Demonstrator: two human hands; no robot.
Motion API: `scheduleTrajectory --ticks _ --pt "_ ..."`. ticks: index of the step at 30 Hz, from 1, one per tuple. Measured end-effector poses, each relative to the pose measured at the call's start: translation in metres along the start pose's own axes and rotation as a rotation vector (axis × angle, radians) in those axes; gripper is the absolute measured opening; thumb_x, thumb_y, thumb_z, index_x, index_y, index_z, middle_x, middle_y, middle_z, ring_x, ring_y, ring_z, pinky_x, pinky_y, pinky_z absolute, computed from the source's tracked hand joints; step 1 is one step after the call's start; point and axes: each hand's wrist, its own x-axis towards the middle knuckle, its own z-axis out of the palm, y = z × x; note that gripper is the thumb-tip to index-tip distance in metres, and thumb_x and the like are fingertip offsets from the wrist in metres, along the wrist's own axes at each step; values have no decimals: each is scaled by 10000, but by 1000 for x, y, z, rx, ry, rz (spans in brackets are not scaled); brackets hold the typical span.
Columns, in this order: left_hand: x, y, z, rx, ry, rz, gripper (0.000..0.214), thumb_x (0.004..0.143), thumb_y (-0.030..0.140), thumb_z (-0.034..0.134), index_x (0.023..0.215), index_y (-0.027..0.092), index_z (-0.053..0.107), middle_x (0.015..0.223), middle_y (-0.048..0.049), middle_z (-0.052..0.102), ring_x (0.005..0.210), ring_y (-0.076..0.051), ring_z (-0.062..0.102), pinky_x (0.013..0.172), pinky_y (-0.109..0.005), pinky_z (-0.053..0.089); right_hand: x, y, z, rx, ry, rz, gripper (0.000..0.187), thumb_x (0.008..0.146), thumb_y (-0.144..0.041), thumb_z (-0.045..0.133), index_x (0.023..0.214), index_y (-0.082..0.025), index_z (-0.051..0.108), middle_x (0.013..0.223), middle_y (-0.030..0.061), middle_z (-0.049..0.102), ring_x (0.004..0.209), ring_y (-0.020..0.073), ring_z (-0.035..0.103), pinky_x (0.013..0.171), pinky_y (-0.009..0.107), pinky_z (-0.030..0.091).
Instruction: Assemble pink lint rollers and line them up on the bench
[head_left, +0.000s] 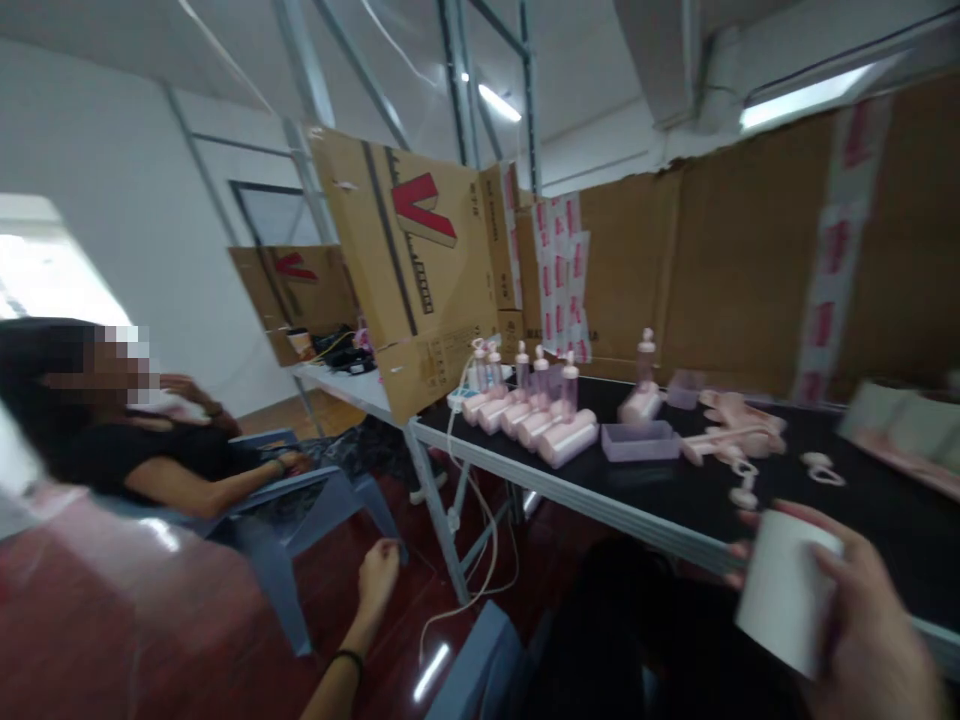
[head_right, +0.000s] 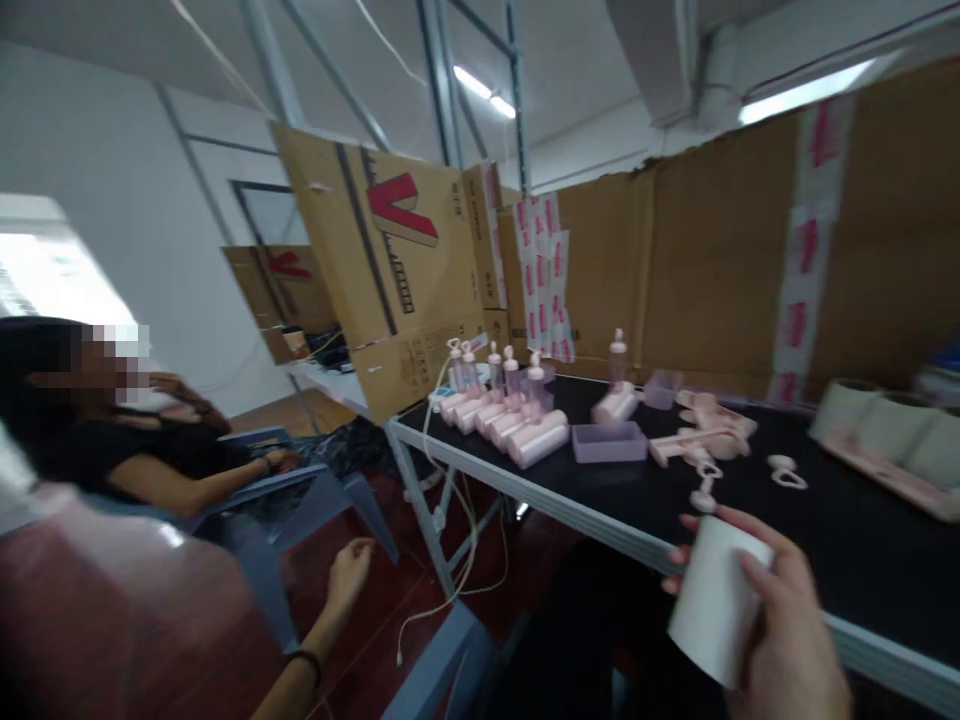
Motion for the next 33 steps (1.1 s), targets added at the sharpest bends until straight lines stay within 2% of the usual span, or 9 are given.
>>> scheduleTrajectory --ticks 4,7,9,13,16,19,23,28,33 --pt "2 39 97 -33 -317 88 345 969 451 617 1043 118 663 857 -63 674 757 -201 655 795 -376 566 -2 9 12 -4 -202 -58 484 858 -500 744 1285 -312 615 1300 71 689 974 250 730 753 349 602" --pt "-49 89 153 -193 -791 260 571 944 606 587 1305 167 629 1131 -145 704 972 -283 702 820 -400 583 -6 17 25 -67 -264 -197 431 924 -495 714 1288 -289 610 1341 80 678 1175 259 674 942 347 558" --pt "-94 118 180 -314 -1082 369 678 961 542 616 1554 273 428 1349 -157 632 1175 -297 652 948 -423 556 -10 21 30 -141 -275 -279 392 940 -477 712 1270 -283 626 1342 76 678 1215 247 650 989 330 533" --pt "-143 151 221 -350 -1362 410 877 833 383 826 1586 363 376 1391 -118 615 1160 -292 661 962 -402 554 -9 21 29 -291 -269 -401 370 989 -460 646 1318 -290 626 1344 63 669 1177 231 659 995 330 534" --pt "-137 163 245 -437 -1345 346 725 892 396 749 1528 331 406 1203 -109 669 880 -232 715 708 -335 614 13 13 17 -419 -200 -522 391 1054 -453 521 1409 -303 581 1476 57 587 1345 239 561 1125 378 452" --pt "-117 174 264 -647 -1184 197 672 888 417 728 1437 335 349 959 -30 665 594 -177 664 457 -279 563 57 -6 -1 -654 -28 -690 380 1053 -419 509 1391 -267 593 1445 81 607 1320 255 570 1124 422 443" --pt "-95 180 279 -867 -945 42 568 843 371 771 1265 330 393 874 41 652 581 -147 678 578 -305 614 127 -38 -11 -1212 18 -793 267 1015 -274 535 1203 -185 702 1231 109 715 1123 270 648 937 394 525" --pt "-80 173 290 -908 -773 -19 595 785 389 834 1238 294 460 836 30 678 757 -180 719 727 -284 608 210 -70 32 -1654 -245 -691 274 1002 -140 530 1149 -174 758 1160 72 763 1066 213 695 938 308 508" --pt "-75 165 297 -907 -786 -44 619 790 399 839 1263 295 453 864 3 712 903 -215 721 789 -283 589 279 -63 85 -1902 -451 -496 139 966 -227 696 1076 -163 755 1107 60 753 1019 203 706 939 344 551"
